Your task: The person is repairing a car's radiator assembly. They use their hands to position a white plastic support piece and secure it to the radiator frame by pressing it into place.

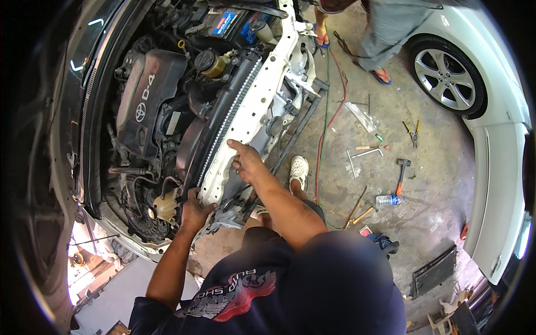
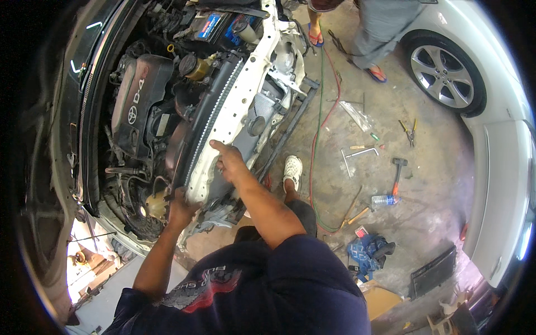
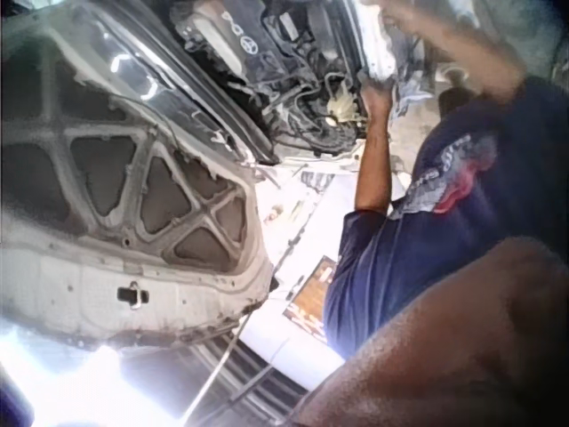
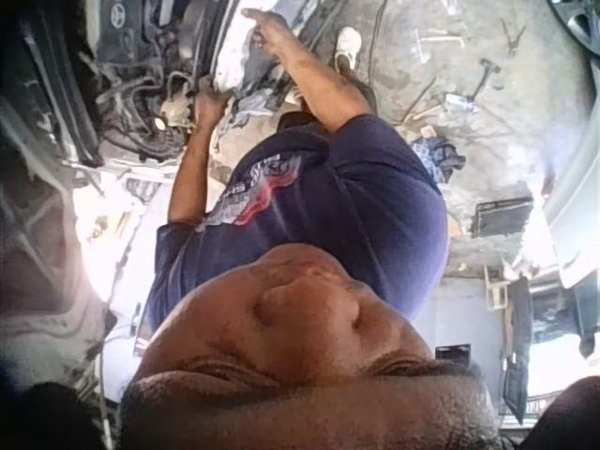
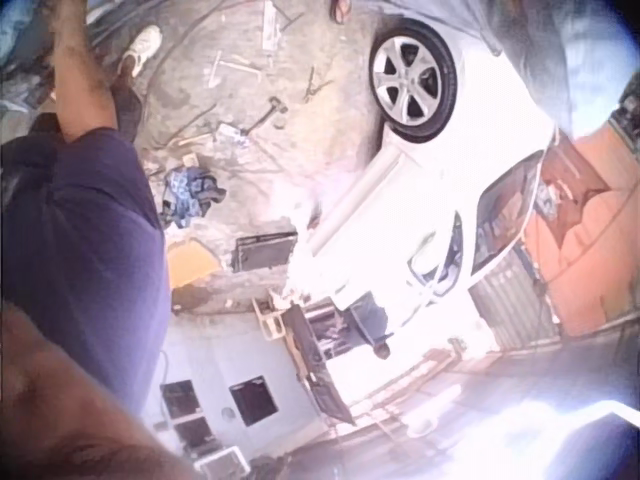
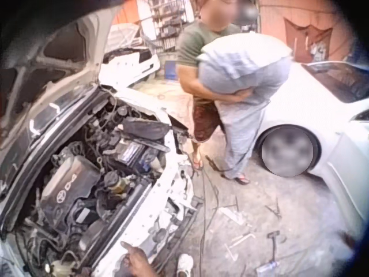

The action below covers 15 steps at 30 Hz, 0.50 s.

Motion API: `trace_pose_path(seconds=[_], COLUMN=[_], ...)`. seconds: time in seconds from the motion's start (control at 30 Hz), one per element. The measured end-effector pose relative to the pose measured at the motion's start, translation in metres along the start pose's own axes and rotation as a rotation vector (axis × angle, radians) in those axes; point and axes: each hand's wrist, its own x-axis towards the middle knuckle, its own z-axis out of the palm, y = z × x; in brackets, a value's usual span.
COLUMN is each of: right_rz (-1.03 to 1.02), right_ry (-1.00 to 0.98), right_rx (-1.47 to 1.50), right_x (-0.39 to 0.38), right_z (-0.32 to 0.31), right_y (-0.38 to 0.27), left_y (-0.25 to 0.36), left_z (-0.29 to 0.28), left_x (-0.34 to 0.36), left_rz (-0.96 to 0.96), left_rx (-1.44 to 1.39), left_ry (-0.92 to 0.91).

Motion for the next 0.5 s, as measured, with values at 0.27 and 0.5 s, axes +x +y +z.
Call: trace_pose_path(seconds=[0.27,0.5], right_rz=[-0.041,-0.3], right_ry=[0.077,0.347], right_rx=[-0.123,-0.99], right_x=[0.005,-0.046], right_z=[-0.023,-0.078], right_y=[-0.001,-0.043], left_y=[0.016,0.081], left_z=[-0.032,-0.08], left_x=[-0.01,0.044], left_rz=[0.336,0.628], left_rx=[0.043,0.125], left_ry=[0.113,0.485])
